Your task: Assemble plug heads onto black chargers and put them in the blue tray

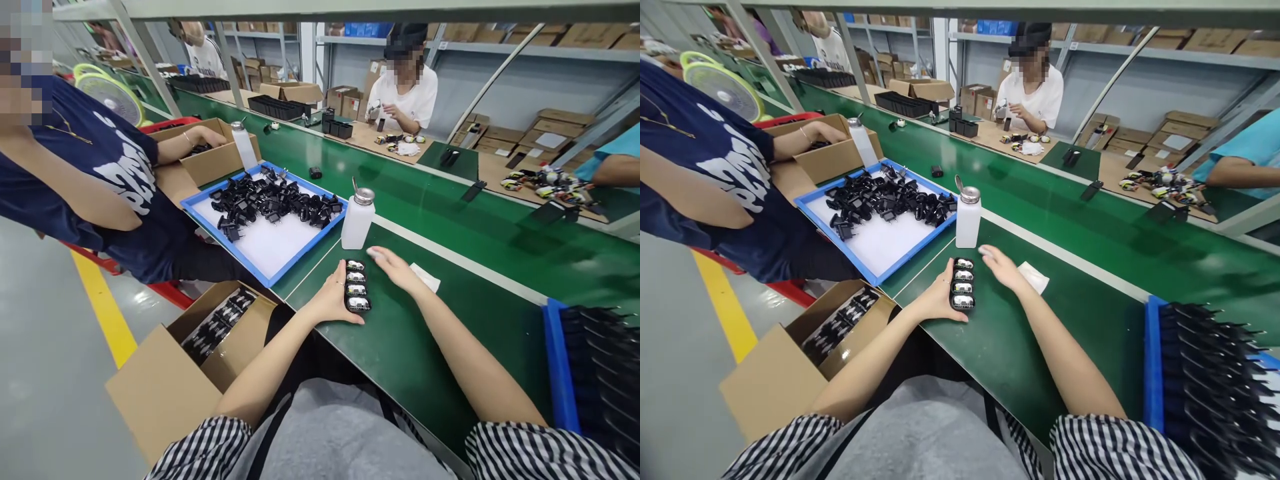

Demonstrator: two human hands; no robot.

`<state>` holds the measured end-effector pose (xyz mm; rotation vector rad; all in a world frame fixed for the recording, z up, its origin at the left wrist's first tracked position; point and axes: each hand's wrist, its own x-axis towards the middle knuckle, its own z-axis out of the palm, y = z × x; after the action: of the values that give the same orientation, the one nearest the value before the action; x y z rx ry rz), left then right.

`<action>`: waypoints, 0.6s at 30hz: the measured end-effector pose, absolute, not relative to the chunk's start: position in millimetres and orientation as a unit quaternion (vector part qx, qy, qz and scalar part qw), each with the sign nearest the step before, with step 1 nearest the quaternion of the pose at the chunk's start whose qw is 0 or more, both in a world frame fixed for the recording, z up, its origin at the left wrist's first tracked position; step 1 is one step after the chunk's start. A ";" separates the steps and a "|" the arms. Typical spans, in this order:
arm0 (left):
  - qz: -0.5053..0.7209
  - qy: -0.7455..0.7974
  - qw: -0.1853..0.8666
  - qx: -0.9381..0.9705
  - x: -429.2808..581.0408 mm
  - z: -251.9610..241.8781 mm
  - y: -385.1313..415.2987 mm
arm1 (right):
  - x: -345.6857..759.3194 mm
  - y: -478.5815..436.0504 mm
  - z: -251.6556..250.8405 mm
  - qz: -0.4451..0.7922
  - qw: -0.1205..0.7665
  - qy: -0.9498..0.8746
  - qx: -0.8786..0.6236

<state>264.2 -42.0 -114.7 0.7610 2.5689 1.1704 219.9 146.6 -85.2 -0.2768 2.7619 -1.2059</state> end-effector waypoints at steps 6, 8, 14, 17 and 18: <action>0.393 0.865 0.102 0.294 257.0 -114.5 -51.8 | 220.1 208.9 -75.3 -0.080 0.099 0.973 0.194; 0.391 0.859 0.099 0.316 252.6 -113.7 -51.1 | 221.8 221.8 -77.2 -0.099 0.178 0.963 0.175; 0.405 0.850 0.093 0.325 247.5 -118.5 -48.1 | 219.5 212.8 -70.2 -0.158 0.120 0.975 0.099; 0.424 0.839 0.100 0.327 245.0 -119.3 -46.0 | 217.2 186.2 -69.2 -0.227 0.022 0.970 0.081; 0.432 0.836 0.099 0.322 245.0 -117.5 -44.8 | 217.2 174.4 -70.7 -0.249 -0.007 0.966 0.065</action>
<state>245.0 -44.8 -117.5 0.9536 2.4732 1.2780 217.2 174.4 -70.7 0.2054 3.0489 -0.7863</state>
